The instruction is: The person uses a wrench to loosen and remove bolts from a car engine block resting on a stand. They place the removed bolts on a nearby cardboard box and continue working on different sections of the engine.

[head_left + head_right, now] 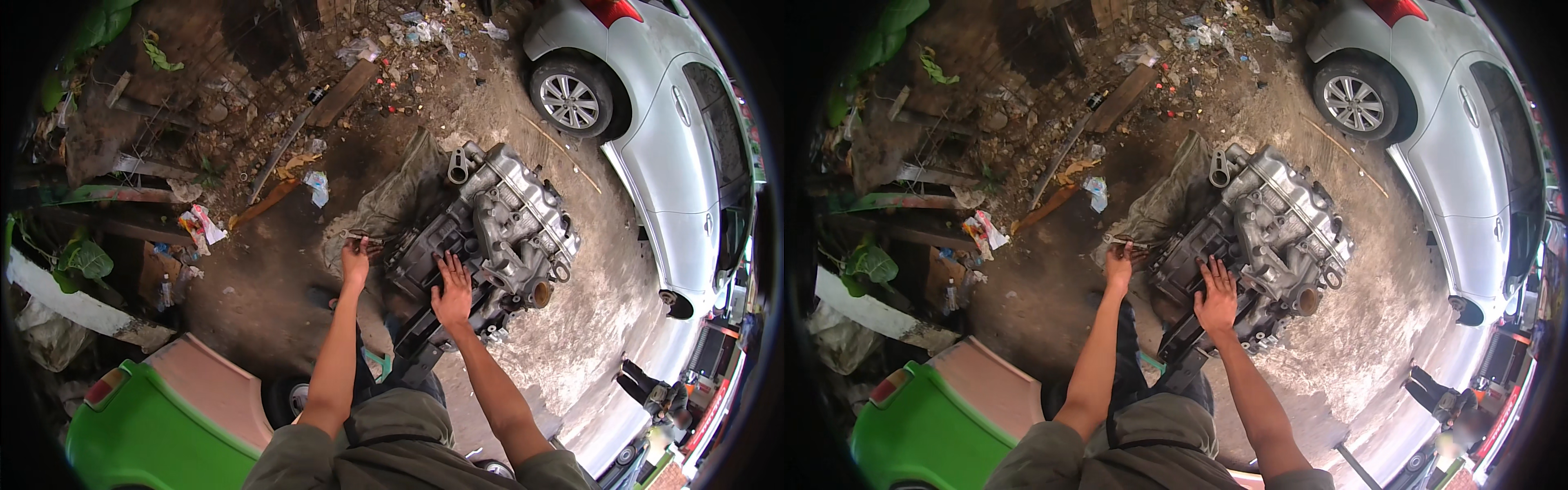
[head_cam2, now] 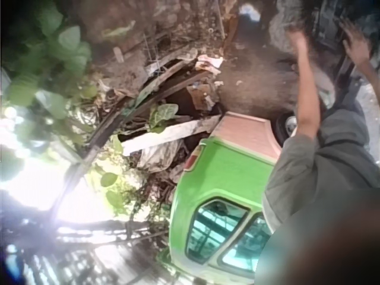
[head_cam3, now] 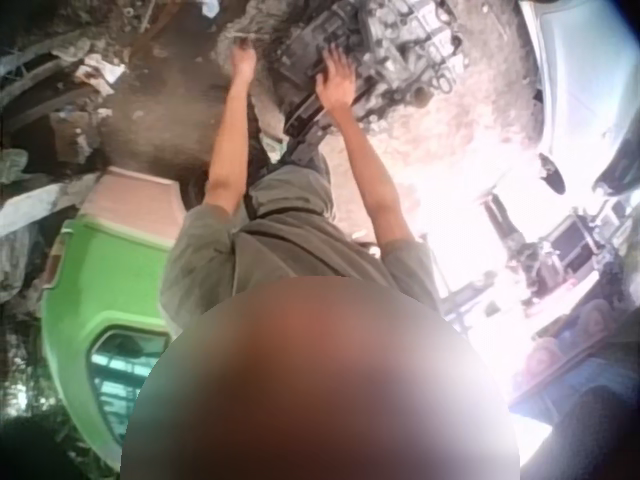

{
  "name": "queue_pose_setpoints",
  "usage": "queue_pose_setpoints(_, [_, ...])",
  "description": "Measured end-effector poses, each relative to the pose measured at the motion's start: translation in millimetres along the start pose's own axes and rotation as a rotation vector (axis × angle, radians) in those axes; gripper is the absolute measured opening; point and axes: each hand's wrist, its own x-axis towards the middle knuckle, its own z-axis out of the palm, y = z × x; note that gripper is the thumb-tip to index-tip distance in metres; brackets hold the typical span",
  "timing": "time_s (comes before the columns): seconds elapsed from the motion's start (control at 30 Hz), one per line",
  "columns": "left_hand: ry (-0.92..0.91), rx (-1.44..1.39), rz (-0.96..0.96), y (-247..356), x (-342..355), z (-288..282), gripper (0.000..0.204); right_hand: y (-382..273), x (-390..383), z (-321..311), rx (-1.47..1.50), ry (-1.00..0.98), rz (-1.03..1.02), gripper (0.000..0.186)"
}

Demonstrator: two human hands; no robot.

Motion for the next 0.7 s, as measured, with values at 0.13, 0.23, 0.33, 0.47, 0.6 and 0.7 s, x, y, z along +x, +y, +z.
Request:
queue_pose_setpoints(0.13, [-0.003,0.09,0.239,-4,-3,13,0.011,1,8,1,-0.011,0.016,-0.012,0.075])
queue_pose_setpoints(0.23, [-0.012,-0.046,0.223,-14,-15,16,0.013,1,9,2,-0.005,0.003,0.007,0.076])
queue_pose_setpoints(0.33, [0.061,0.01,0.167,-14,-20,15,0.013,3,9,3,0.006,0.005,0.005,0.076])
queue_pose_setpoints(0.47, [-0.042,0.23,0.319,-4,-29,12,0.012,4,8,4,0.005,0.007,0.0,0.076])
queue_pose_setpoints(0.6, [-0.129,0.251,0.45,11,-32,16,0.009,3,9,4,0.004,0.005,0.008,0.076])
queue_pose_setpoints(0.7, [-0.135,0.341,0.418,18,-38,17,0.011,2,9,3,0.0,0.0,0.011,0.076])
